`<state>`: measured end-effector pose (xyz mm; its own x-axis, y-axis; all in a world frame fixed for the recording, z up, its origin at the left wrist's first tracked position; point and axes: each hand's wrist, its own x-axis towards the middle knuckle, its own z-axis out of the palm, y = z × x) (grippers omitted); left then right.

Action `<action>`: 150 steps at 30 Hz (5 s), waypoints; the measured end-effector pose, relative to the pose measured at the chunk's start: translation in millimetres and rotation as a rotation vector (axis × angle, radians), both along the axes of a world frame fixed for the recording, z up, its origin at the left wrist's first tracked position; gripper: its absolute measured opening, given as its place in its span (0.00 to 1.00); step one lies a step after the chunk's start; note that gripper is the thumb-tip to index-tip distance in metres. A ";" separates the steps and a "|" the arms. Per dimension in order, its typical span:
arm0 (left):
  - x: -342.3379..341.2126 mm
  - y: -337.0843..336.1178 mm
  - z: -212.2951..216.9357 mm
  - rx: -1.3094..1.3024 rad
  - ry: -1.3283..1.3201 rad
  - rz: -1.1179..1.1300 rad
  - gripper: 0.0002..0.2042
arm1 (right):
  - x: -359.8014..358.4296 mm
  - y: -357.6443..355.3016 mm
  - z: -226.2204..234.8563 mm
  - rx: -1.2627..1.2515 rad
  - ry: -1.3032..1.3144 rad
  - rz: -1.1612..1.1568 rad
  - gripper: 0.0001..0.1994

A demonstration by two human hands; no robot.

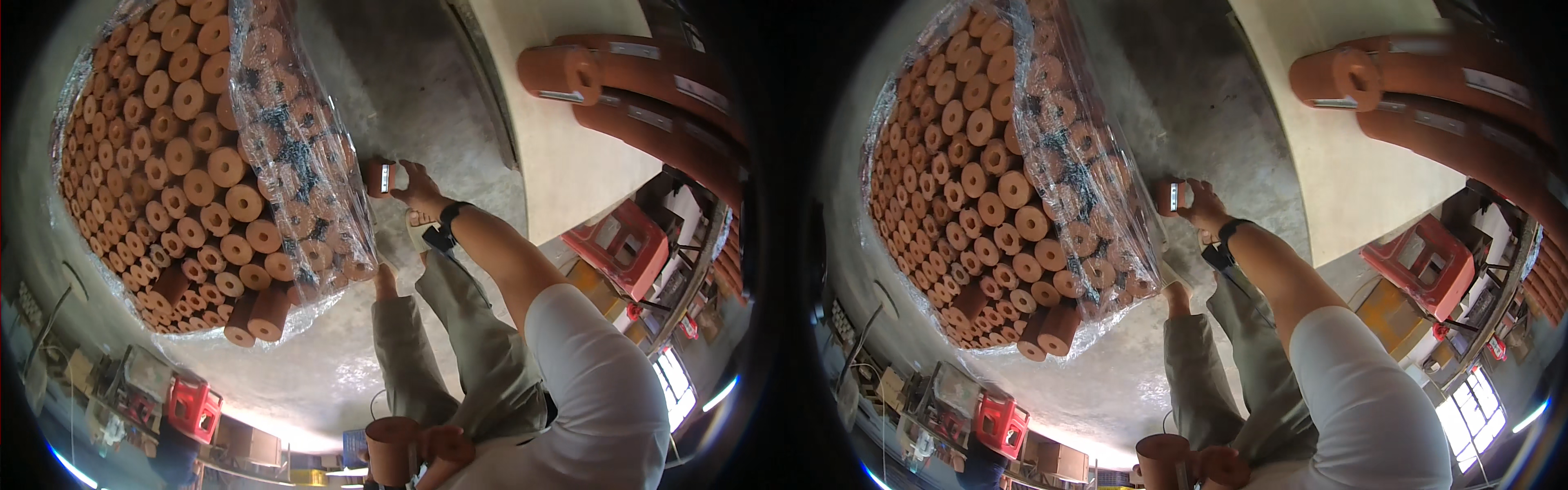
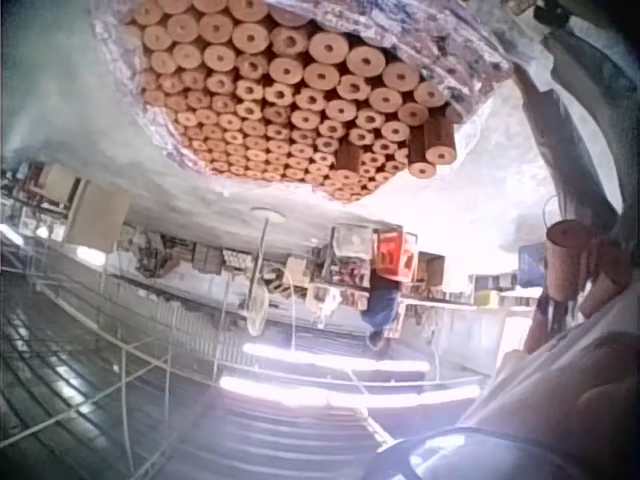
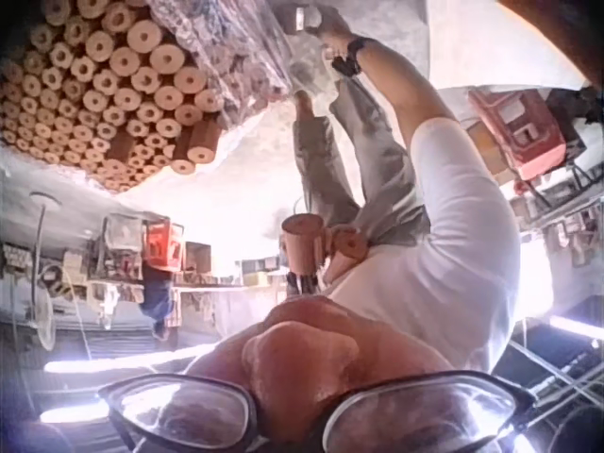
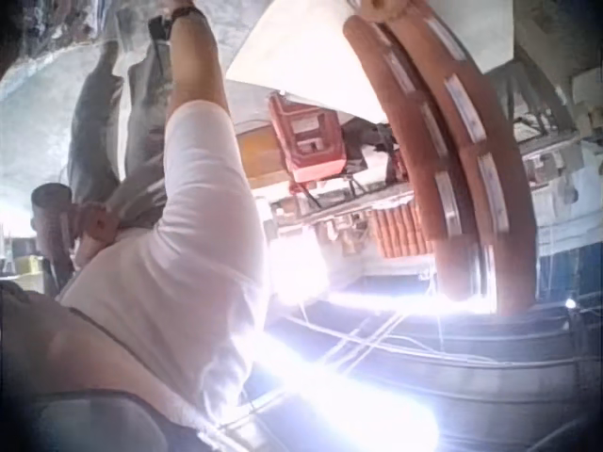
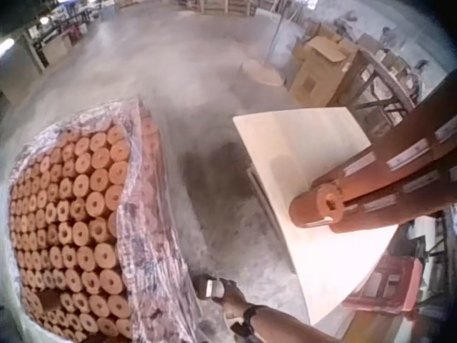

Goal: The recorder picks up cylindrical clay or wood components, stacks them, and then uses a power screwdriver to attach metal brackets to the components on a workbench.

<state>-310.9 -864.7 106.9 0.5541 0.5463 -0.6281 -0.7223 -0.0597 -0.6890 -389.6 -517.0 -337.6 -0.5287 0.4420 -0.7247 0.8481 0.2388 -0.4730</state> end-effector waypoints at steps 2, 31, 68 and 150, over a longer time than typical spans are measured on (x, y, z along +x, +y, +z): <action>1.1 -12.2 -10.4 -0.025 -0.061 -0.040 0.46 | -22.1 1.4 -31.8 0.005 -0.022 -0.017 0.43; -119.3 8.6 8.9 0.417 0.157 -0.197 0.44 | 10.0 98.4 376.0 0.704 0.482 -0.259 0.21; -173.4 81.6 1.2 0.058 0.665 0.241 0.43 | -42.5 135.2 430.1 0.880 0.304 -0.380 0.30; -210.2 293.4 18.2 0.006 0.562 -0.306 0.39 | -12.5 140.3 462.7 0.721 0.592 -0.747 0.46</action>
<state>-521.1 -571.3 125.1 0.2723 0.4202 -0.8656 -0.9573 0.2092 -0.1996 -402.0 -376.7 125.1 -0.1363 0.9869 0.0866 0.5853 0.1507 -0.7967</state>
